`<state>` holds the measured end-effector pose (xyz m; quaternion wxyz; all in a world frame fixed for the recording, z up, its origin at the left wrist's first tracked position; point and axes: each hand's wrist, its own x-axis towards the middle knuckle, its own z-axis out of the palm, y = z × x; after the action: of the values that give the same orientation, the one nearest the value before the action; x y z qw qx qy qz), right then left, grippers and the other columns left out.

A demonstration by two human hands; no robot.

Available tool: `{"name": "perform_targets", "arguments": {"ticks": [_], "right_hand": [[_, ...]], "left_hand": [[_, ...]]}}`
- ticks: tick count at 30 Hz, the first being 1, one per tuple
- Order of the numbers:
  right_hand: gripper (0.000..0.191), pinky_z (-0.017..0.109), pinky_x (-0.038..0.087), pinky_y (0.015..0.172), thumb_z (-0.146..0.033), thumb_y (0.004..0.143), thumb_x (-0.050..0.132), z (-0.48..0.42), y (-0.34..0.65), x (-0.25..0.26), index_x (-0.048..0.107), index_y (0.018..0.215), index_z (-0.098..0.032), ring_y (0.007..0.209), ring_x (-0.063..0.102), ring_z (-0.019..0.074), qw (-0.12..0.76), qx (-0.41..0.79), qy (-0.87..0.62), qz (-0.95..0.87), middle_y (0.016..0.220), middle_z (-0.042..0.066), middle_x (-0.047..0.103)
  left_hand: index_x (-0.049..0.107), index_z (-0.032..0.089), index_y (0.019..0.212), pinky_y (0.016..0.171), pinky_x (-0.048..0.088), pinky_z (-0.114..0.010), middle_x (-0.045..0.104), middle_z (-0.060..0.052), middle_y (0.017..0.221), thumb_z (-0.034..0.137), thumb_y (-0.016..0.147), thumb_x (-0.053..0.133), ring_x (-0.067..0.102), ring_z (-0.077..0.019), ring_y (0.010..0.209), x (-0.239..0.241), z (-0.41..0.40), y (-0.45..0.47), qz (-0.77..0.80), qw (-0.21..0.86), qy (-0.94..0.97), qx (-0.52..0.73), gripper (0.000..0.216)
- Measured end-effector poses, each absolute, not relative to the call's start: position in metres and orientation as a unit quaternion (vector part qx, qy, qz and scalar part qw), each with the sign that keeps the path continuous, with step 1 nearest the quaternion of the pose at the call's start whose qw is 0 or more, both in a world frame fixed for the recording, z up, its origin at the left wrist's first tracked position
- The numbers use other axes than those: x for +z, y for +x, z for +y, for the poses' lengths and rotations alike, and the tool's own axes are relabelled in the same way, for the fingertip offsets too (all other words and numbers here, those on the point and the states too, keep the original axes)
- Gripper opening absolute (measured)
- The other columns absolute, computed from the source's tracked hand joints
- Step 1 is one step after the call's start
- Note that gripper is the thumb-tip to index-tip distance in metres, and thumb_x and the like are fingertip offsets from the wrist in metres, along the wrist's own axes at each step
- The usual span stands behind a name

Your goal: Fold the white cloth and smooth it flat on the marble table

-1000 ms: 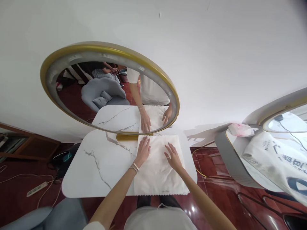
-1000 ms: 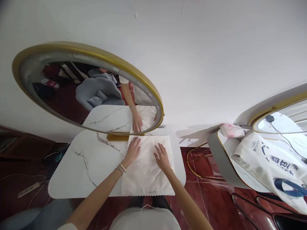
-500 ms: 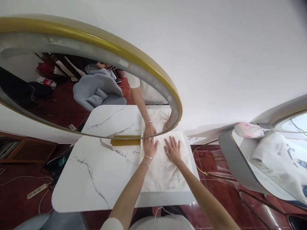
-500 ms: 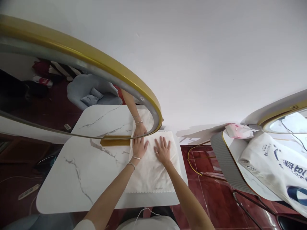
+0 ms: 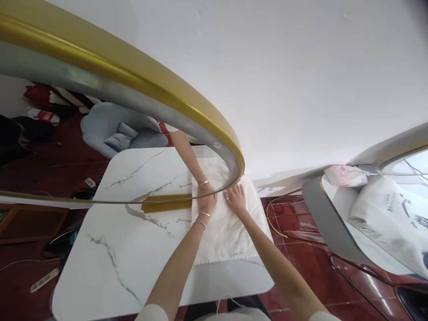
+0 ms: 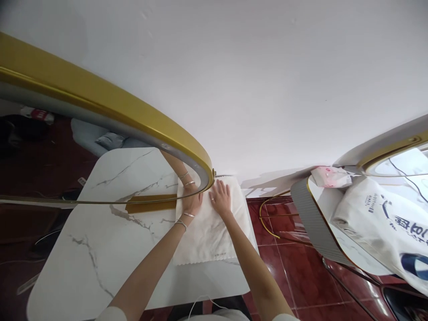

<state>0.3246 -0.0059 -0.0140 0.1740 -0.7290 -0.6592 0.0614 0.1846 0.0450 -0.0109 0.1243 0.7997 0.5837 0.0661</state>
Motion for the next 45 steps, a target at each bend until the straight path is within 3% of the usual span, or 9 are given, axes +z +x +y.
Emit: {"name": "perform_targets", "arguments": {"ticks": [3,6,11,15,22,29,34,40,45], "right_hand": [[0.049,0.051,0.021,0.113,-0.042,0.096,0.036,-0.007,0.351,-0.016,0.047,0.138,-0.020,0.137,0.031,0.0294,0.169,0.039,-0.757,-0.630,0.143,0.013,0.045],[0.050,0.054,0.023,0.111,-0.045,0.096,0.036,-0.013,0.374,-0.015,0.044,0.140,-0.025,0.131,0.038,0.0310,0.142,0.034,-0.774,-0.616,0.140,0.011,0.048],[0.051,0.051,0.026,0.111,-0.040,0.098,0.031,-0.038,0.397,-0.014,0.037,0.146,-0.025,0.136,0.034,0.0291,0.121,0.043,-0.779,-0.613,0.149,0.010,0.039],[0.050,0.046,0.028,0.112,-0.030,0.099,0.025,-0.062,0.404,-0.017,0.035,0.147,-0.018,0.141,0.028,0.0258,0.144,0.039,-0.762,-0.630,0.152,0.011,0.033],[0.057,0.049,0.029,0.111,-0.037,0.097,0.036,-0.170,0.375,-0.012,0.026,0.151,-0.023,0.146,0.008,0.0326,0.131,0.019,-0.733,-0.668,0.156,0.008,0.023],[0.070,0.058,0.019,0.112,-0.038,0.093,0.042,-0.269,0.317,-0.007,0.009,0.153,-0.026,0.144,0.018,0.0340,0.095,-0.021,-0.746,-0.658,0.157,0.009,0.020],[0.069,0.057,0.018,0.112,-0.038,0.093,0.042,-0.252,0.315,-0.013,0.010,0.153,-0.027,0.145,0.017,0.0329,0.093,-0.030,-0.747,-0.658,0.157,0.008,0.020],[0.061,0.057,0.015,0.113,-0.039,0.097,0.035,-0.183,0.338,-0.018,0.012,0.153,-0.029,0.146,0.012,0.0300,0.094,-0.033,-0.756,-0.647,0.158,0.006,0.017],[0.058,0.065,0.008,0.111,-0.045,0.098,0.031,-0.123,0.353,-0.019,0.018,0.152,-0.027,0.146,0.010,0.0316,0.100,-0.024,-0.780,-0.617,0.158,0.008,0.018]], "left_hand": [[0.067,0.009,0.101,0.092,0.042,-0.049,0.069,-0.019,0.097,0.033,0.097,0.024,0.062,-0.0332,0.098,-0.007,0.045,0.197,0.547,0.132,0.824,0.062,0.050],[0.062,0.013,0.118,0.102,0.037,-0.047,0.066,-0.015,0.116,0.033,0.097,0.026,0.056,-0.0310,0.113,-0.002,0.043,0.212,0.489,0.141,0.858,0.073,0.046],[0.042,0.028,0.140,0.116,0.023,-0.043,0.040,-0.002,0.150,0.024,0.095,0.034,0.033,-0.0206,0.139,0.002,0.038,0.252,0.332,0.158,0.925,0.093,0.046],[0.035,0.017,0.145,0.118,0.013,-0.054,0.031,-0.009,0.154,0.037,0.097,0.031,0.020,-0.0253,0.145,-0.003,0.024,0.276,0.304,0.138,0.936,0.112,0.052],[0.030,0.020,0.148,0.118,0.006,-0.058,0.024,-0.008,0.157,0.044,0.096,0.034,0.013,-0.0261,0.147,-0.005,-0.034,0.251,0.313,0.114,0.935,0.122,0.057],[0.030,0.025,0.148,0.117,0.010,-0.056,0.020,-0.009,0.158,0.032,0.096,0.039,0.017,-0.0255,0.146,0.001,-0.154,0.182,0.370,0.109,0.914,0.129,0.054],[0.033,0.031,0.147,0.114,0.000,-0.059,0.020,-0.013,0.158,0.052,0.085,0.054,0.019,-0.0348,0.144,-0.002,-0.212,0.129,0.424,0.085,0.895,0.113,0.068],[0.036,0.035,0.144,0.113,0.007,-0.061,0.021,-0.011,0.158,0.054,0.085,0.056,0.020,-0.0352,0.144,-0.002,-0.127,0.144,0.390,0.085,0.909,0.118,0.066],[0.040,0.034,0.142,0.114,0.016,-0.058,0.024,-0.010,0.157,0.029,0.094,0.046,0.021,-0.0283,0.145,-0.003,-0.081,0.177,0.401,0.082,0.902,0.140,0.049]]}}
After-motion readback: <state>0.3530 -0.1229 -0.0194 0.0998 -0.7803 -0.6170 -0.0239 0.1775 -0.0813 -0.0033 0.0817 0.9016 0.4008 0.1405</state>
